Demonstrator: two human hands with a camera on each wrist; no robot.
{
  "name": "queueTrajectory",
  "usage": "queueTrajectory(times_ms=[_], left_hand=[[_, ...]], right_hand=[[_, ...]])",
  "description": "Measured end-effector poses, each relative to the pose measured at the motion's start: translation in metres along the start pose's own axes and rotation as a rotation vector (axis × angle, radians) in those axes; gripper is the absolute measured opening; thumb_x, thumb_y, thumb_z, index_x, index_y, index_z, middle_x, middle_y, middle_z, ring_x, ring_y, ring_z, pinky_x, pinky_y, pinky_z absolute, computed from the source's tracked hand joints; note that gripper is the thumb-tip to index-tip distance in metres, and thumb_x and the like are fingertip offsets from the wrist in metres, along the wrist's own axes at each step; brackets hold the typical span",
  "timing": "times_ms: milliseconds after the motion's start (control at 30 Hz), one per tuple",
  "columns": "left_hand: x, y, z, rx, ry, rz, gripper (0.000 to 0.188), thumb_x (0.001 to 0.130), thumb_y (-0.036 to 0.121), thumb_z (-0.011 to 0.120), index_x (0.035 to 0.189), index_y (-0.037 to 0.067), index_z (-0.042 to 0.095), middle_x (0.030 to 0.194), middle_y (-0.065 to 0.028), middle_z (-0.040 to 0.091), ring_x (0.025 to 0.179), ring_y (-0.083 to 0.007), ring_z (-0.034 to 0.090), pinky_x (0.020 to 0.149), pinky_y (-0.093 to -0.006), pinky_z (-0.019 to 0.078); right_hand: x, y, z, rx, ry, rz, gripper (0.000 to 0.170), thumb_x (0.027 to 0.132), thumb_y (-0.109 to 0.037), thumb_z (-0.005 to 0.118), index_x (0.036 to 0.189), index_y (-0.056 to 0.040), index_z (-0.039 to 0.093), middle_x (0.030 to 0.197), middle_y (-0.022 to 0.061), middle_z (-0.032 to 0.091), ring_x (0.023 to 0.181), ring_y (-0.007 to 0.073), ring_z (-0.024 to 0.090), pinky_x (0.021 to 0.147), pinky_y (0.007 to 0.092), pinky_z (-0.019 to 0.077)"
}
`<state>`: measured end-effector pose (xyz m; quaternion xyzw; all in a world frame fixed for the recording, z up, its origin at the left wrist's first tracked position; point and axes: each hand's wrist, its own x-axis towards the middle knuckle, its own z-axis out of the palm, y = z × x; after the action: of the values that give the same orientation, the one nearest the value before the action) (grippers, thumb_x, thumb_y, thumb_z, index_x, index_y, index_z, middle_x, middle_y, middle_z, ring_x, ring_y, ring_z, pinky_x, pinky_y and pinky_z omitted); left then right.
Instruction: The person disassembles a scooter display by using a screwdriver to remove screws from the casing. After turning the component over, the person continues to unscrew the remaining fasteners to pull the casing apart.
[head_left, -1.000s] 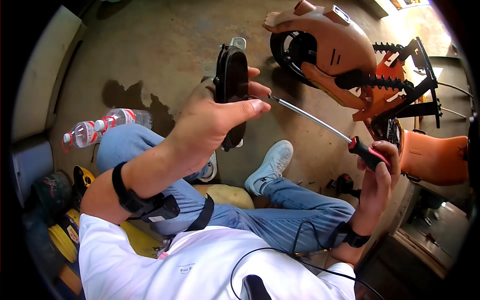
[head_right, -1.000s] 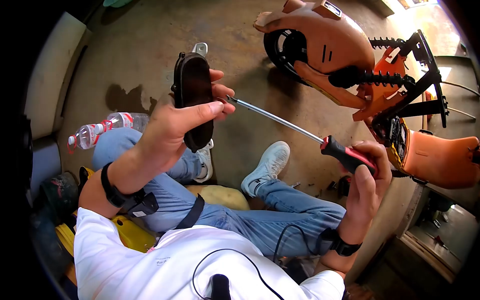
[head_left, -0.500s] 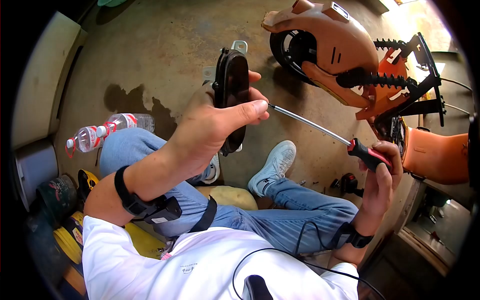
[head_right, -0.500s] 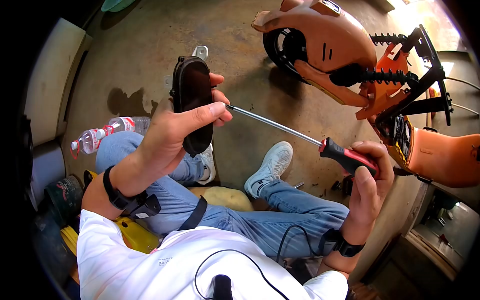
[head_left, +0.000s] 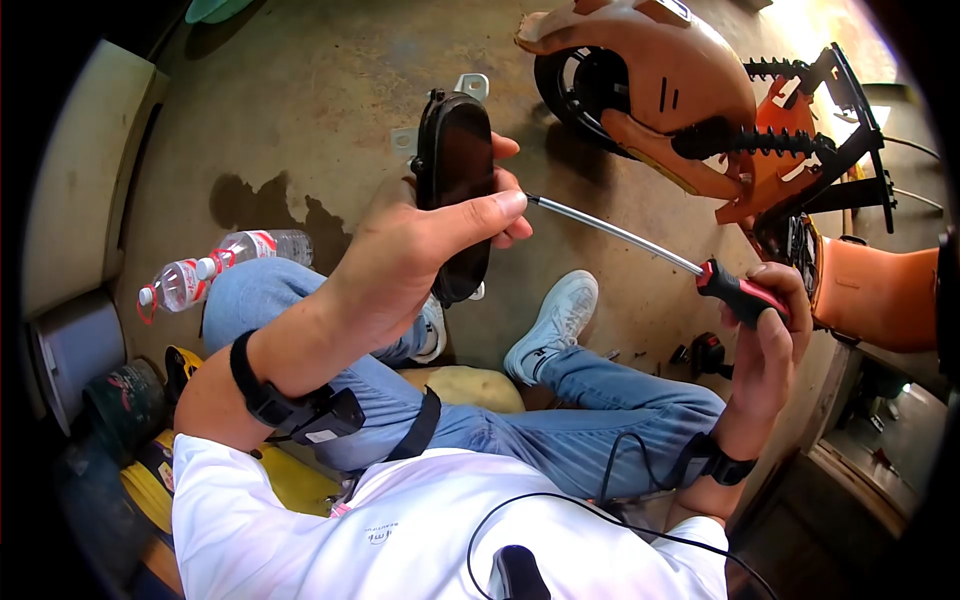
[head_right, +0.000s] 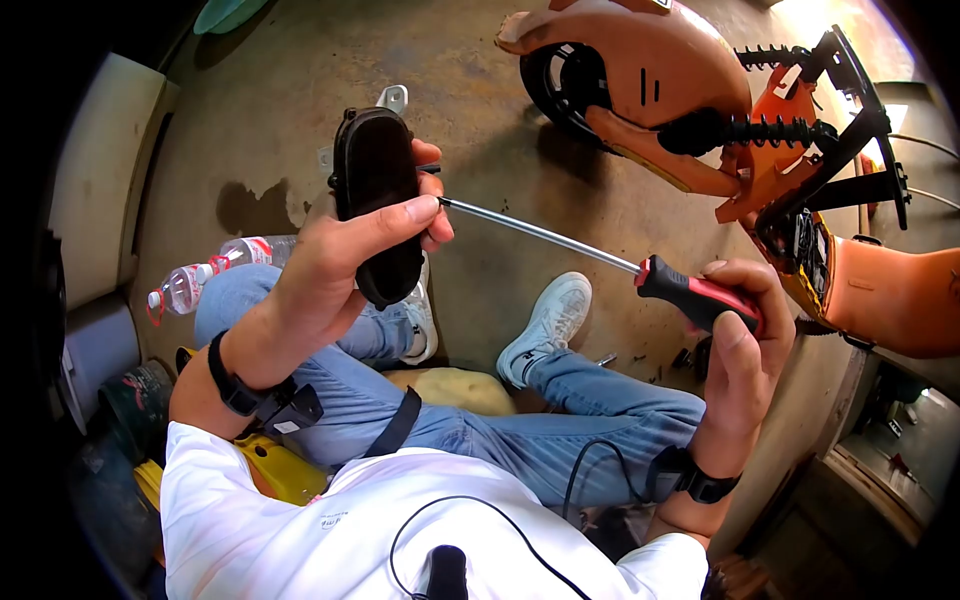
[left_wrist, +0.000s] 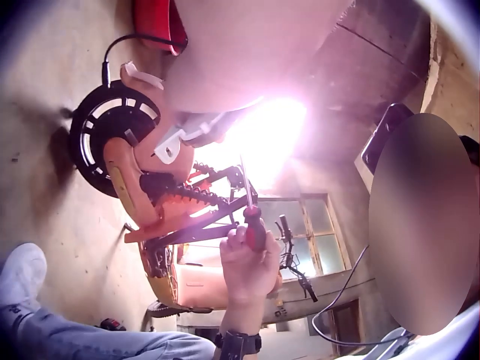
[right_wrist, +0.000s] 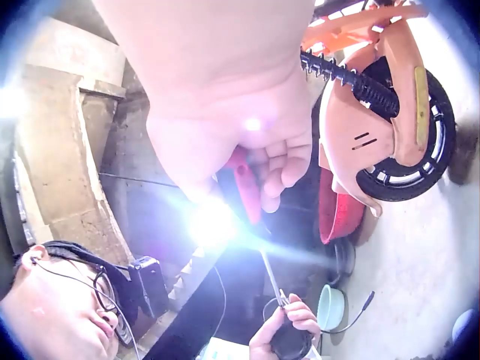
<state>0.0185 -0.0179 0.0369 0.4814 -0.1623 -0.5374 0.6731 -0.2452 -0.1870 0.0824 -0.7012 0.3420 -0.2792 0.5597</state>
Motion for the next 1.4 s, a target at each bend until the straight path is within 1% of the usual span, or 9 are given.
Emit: queueTrajectory(times_ms=[300, 467, 1000, 1067, 1133, 1200, 1267, 1300, 1400], left_hand=[[0.0, 0.004, -0.001, -0.113, -0.095, -0.054, 0.044, 0.091, 0.016, 0.064, 0.127, 0.004, 0.044, 0.098, -0.0047, 0.058, 0.095, -0.0155, 0.061, 0.085, -0.0306, 0.047], [-0.002, 0.007, 0.004, -0.235, -0.041, -0.045, 0.04, 0.092, 0.01, 0.058, 0.129, 0.004, 0.043, 0.099, -0.0078, 0.056, 0.092, -0.0179, 0.062, 0.084, -0.0322, 0.0469], [0.001, 0.001, 0.007, -0.145, 0.039, 0.032, 0.043, 0.092, 0.008, 0.061, 0.131, 0.003, 0.041, 0.104, -0.0072, 0.058, 0.095, -0.0166, 0.062, 0.085, -0.0316, 0.0487], [0.001, 0.002, 0.007, -0.097, 0.081, 0.109, 0.043, 0.093, 0.007, 0.06, 0.131, 0.004, 0.041, 0.105, -0.0064, 0.058, 0.097, -0.0162, 0.062, 0.086, -0.0309, 0.0495], [0.001, 0.001, 0.005, -0.056, 0.071, 0.132, 0.042, 0.093, 0.007, 0.06, 0.131, 0.005, 0.041, 0.106, -0.0063, 0.058, 0.098, -0.016, 0.063, 0.087, -0.0304, 0.0497], [0.0, 0.002, 0.005, -0.024, 0.08, 0.144, 0.042, 0.093, 0.007, 0.059, 0.131, 0.006, 0.041, 0.106, -0.0063, 0.058, 0.097, -0.0159, 0.063, 0.087, -0.0303, 0.0496], [0.0, 0.003, 0.005, -0.001, 0.068, 0.133, 0.042, 0.094, 0.008, 0.059, 0.131, 0.006, 0.041, 0.106, -0.0063, 0.058, 0.097, -0.0158, 0.063, 0.086, -0.0303, 0.0495], [0.0, 0.004, 0.005, 0.016, 0.056, 0.127, 0.042, 0.094, 0.008, 0.059, 0.131, 0.006, 0.042, 0.106, -0.0062, 0.058, 0.096, -0.0157, 0.062, 0.086, -0.0303, 0.0493], [0.001, 0.004, 0.002, 0.114, 0.029, 0.134, 0.042, 0.094, 0.008, 0.058, 0.132, 0.006, 0.041, 0.106, -0.0064, 0.058, 0.095, -0.0154, 0.062, 0.085, -0.0301, 0.049]], right_hand=[[-0.001, -0.003, -0.003, 0.088, 0.005, 0.007, 0.048, 0.083, -0.032, 0.062, 0.113, 0.0054, 0.055, 0.104, 0.0119, 0.056, 0.083, 0.0163, 0.057, 0.071, 0.0275, 0.0446], [-0.003, 0.001, -0.004, 0.128, -0.024, 0.011, 0.047, 0.085, -0.03, 0.062, 0.114, 0.0061, 0.054, 0.105, 0.0131, 0.056, 0.083, 0.0176, 0.058, 0.071, 0.0282, 0.0456], [-0.004, 0.004, 0.002, -0.057, -0.008, -0.084, 0.044, 0.086, -0.029, 0.062, 0.114, 0.0049, 0.057, 0.11, 0.0115, 0.057, 0.089, 0.0153, 0.061, 0.074, 0.0264, 0.0493], [-0.004, 0.003, 0.002, -0.037, -0.029, -0.068, 0.044, 0.086, -0.029, 0.062, 0.115, 0.0045, 0.056, 0.11, 0.0116, 0.057, 0.09, 0.015, 0.061, 0.072, 0.026, 0.0497], [-0.006, 0.001, 0.002, 0.067, -0.07, 0.091, 0.045, 0.086, -0.029, 0.062, 0.116, 0.0042, 0.056, 0.109, 0.0116, 0.058, 0.09, 0.0151, 0.061, 0.072, 0.026, 0.0501], [-0.006, 0.001, -0.001, 0.078, -0.077, 0.144, 0.046, 0.084, -0.029, 0.063, 0.116, 0.004, 0.055, 0.109, 0.0124, 0.057, 0.094, 0.0163, 0.06, 0.081, 0.0272, 0.0486], [-0.004, 0.004, -0.002, -0.034, -0.072, -0.055, 0.044, 0.081, -0.026, 0.063, 0.113, 0.0038, 0.055, 0.11, 0.0132, 0.055, 0.098, 0.0179, 0.057, 0.091, 0.0287, 0.0435], [-0.004, 0.0, 0.001, -0.008, -0.067, -0.024, 0.044, 0.077, -0.023, 0.062, 0.112, 0.0027, 0.053, 0.111, 0.0134, 0.053, 0.101, 0.0194, 0.054, 0.097, 0.0295, 0.0385], [-0.001, 0.003, -0.001, -0.001, -0.103, -0.112, 0.045, 0.077, -0.023, 0.062, 0.114, 0.0012, 0.052, 0.111, 0.0128, 0.052, 0.101, 0.02, 0.053, 0.097, 0.0297, 0.0386]])
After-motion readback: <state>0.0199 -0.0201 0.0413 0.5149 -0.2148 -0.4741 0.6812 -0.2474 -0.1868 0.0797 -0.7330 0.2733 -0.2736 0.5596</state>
